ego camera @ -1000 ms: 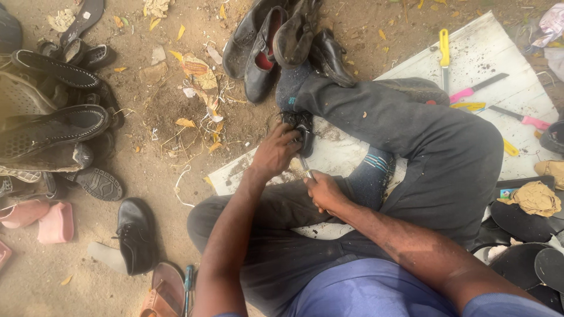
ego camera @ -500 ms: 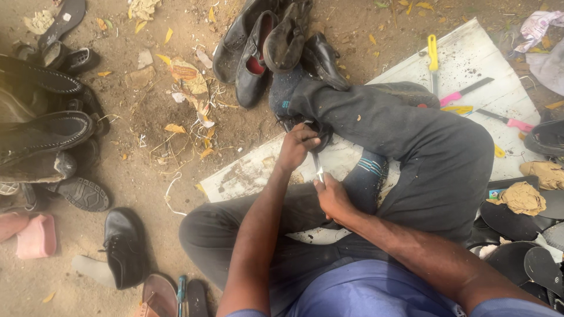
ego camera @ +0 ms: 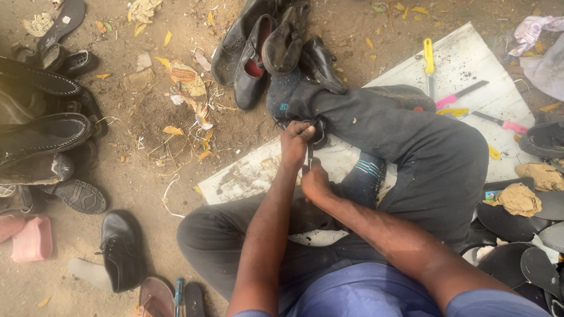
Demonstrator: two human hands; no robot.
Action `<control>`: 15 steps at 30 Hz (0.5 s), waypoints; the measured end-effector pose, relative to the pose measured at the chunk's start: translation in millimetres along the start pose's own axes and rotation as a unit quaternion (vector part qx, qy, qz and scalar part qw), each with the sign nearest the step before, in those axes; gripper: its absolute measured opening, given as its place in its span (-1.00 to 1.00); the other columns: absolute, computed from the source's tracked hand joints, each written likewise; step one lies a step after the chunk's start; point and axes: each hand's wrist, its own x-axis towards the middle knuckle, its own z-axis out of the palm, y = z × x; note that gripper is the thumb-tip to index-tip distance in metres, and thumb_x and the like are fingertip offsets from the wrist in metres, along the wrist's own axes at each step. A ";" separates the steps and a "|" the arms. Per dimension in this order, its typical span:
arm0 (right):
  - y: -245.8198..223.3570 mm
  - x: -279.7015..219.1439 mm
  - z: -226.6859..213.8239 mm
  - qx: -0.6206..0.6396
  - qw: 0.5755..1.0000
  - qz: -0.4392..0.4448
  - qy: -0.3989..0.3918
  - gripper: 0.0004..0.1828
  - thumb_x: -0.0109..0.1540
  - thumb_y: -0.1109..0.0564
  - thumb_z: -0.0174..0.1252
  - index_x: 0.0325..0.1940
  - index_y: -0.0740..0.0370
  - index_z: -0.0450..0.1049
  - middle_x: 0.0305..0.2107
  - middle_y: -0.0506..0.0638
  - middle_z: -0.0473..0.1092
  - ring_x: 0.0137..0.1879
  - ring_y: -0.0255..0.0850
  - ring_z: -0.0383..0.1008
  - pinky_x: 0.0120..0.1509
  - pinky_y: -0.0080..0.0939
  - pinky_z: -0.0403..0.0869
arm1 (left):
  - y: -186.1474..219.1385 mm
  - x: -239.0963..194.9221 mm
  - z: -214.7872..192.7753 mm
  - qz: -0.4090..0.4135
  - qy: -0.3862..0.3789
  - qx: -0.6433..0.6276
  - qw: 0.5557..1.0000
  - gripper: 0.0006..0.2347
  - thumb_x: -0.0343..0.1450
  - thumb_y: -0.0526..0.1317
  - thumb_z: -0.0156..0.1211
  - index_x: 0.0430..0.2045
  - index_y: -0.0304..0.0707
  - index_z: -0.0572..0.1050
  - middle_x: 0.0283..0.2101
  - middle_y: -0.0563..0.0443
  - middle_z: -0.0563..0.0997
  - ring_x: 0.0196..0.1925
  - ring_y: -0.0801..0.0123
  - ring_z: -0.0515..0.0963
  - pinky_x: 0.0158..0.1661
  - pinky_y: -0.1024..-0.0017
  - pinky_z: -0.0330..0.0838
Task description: The person sits on the ground and uses a knife to scrape and clean the soles and edges of several black shoes. They handle the shoes one by one, turning them over to work on different parts of the sole and upper, and place them back on the ground after each step.
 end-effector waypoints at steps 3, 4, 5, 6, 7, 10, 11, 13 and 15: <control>38.7 34.0 19.7 -0.081 0.993 -0.069 0.048 -0.74 0.42 0.11 0.01 0.08 0.36 0.38 -0.44 0.31 0.53 -0.53 0.06 0.52 -0.51 -0.02 0.45 | -3.9 2.9 0.9 -0.015 0.014 -0.034 0.999 -0.92 0.38 -0.39 0.32 -0.39 -0.52 0.62 -0.24 0.02 0.55 -0.21 0.38 0.55 -0.10 0.46 0.44; 46.6 32.0 20.4 -0.128 0.983 -0.109 0.074 -0.76 0.45 0.07 0.04 0.04 0.31 0.43 -0.43 0.28 0.54 -0.49 0.04 0.52 -0.46 -0.04 0.44 | -3.2 2.6 -0.4 -0.020 0.017 -0.049 0.998 -0.91 0.38 -0.38 0.32 -0.39 -0.52 0.62 -0.24 0.02 0.55 -0.20 0.37 0.57 -0.09 0.44 0.46; 59.1 22.2 18.0 -0.127 0.979 -0.143 0.065 -0.74 0.42 0.09 0.04 0.09 0.32 0.38 -0.43 0.28 0.54 -0.47 0.05 0.53 -0.45 -0.03 0.44 | -2.7 -0.6 -0.7 -0.017 0.026 -0.031 0.999 -0.91 0.38 -0.38 0.31 -0.38 -0.52 0.63 -0.22 0.02 0.55 -0.19 0.37 0.57 -0.08 0.45 0.45; 59.9 4.1 9.0 -0.124 0.974 -0.178 0.060 -0.70 0.39 0.10 0.04 0.15 0.33 0.34 -0.43 0.28 0.53 -0.46 0.07 0.54 -0.45 -0.02 0.43 | -0.8 -1.1 1.0 -0.012 0.031 -0.013 0.999 -0.91 0.39 -0.38 0.30 -0.36 -0.52 0.64 -0.21 0.01 0.55 -0.18 0.36 0.57 -0.07 0.46 0.44; 52.0 -13.1 -0.8 -0.121 0.968 -0.213 0.056 -0.65 0.37 0.12 0.03 0.20 0.34 0.29 -0.43 0.28 0.53 -0.44 0.08 0.55 -0.45 -0.01 0.42 | 1.2 -0.9 1.6 -0.007 0.035 0.004 0.999 -0.90 0.39 -0.38 0.29 -0.35 -0.52 0.66 -0.20 0.01 0.55 -0.16 0.36 0.57 -0.06 0.46 0.44; -12.1 -21.5 -12.4 -0.040 0.999 0.013 -0.012 -0.62 0.37 0.08 -0.04 0.22 0.30 0.24 -0.37 0.23 0.49 -0.56 0.11 0.50 -0.60 0.01 0.42 | 1.6 -1.0 4.1 -0.011 0.037 -0.033 0.999 -0.89 0.40 -0.38 0.29 -0.32 -0.53 0.64 -0.19 0.00 0.55 -0.13 0.35 0.57 -0.04 0.47 0.44; -34.9 -10.4 -18.7 -0.008 1.000 0.003 -0.014 -0.63 0.38 0.09 -0.07 0.22 0.34 0.24 -0.38 0.22 0.48 -0.58 0.08 0.48 -0.62 0.00 0.40 | 4.5 6.1 5.3 -0.009 0.039 -0.030 0.999 -0.89 0.40 -0.37 0.29 -0.30 -0.52 0.63 -0.18 -0.02 0.56 -0.14 0.35 0.57 -0.04 0.46 0.44; -49.1 -8.5 -21.0 0.056 0.998 0.006 -0.026 -0.64 0.41 0.12 -0.12 0.21 0.41 0.25 -0.41 0.22 0.47 -0.62 0.02 0.42 -0.65 -0.01 0.35 | 3.5 -1.6 4.5 -0.027 0.047 -0.019 0.998 -0.88 0.41 -0.37 0.29 -0.27 -0.49 0.62 -0.17 -0.05 0.58 -0.14 0.35 0.56 -0.05 0.44 0.45; -47.3 -18.4 -21.9 0.062 0.997 -0.003 -0.038 -0.61 0.38 0.08 -0.09 0.26 0.28 0.25 -0.50 0.18 0.43 -0.69 -0.04 0.32 -0.68 -0.04 0.28 | 15.0 -8.7 0.8 -0.070 0.006 0.057 0.996 -0.85 0.45 -0.30 0.23 -0.23 -0.43 0.63 -0.11 -0.01 0.56 -0.10 0.28 0.59 0.03 0.27 0.53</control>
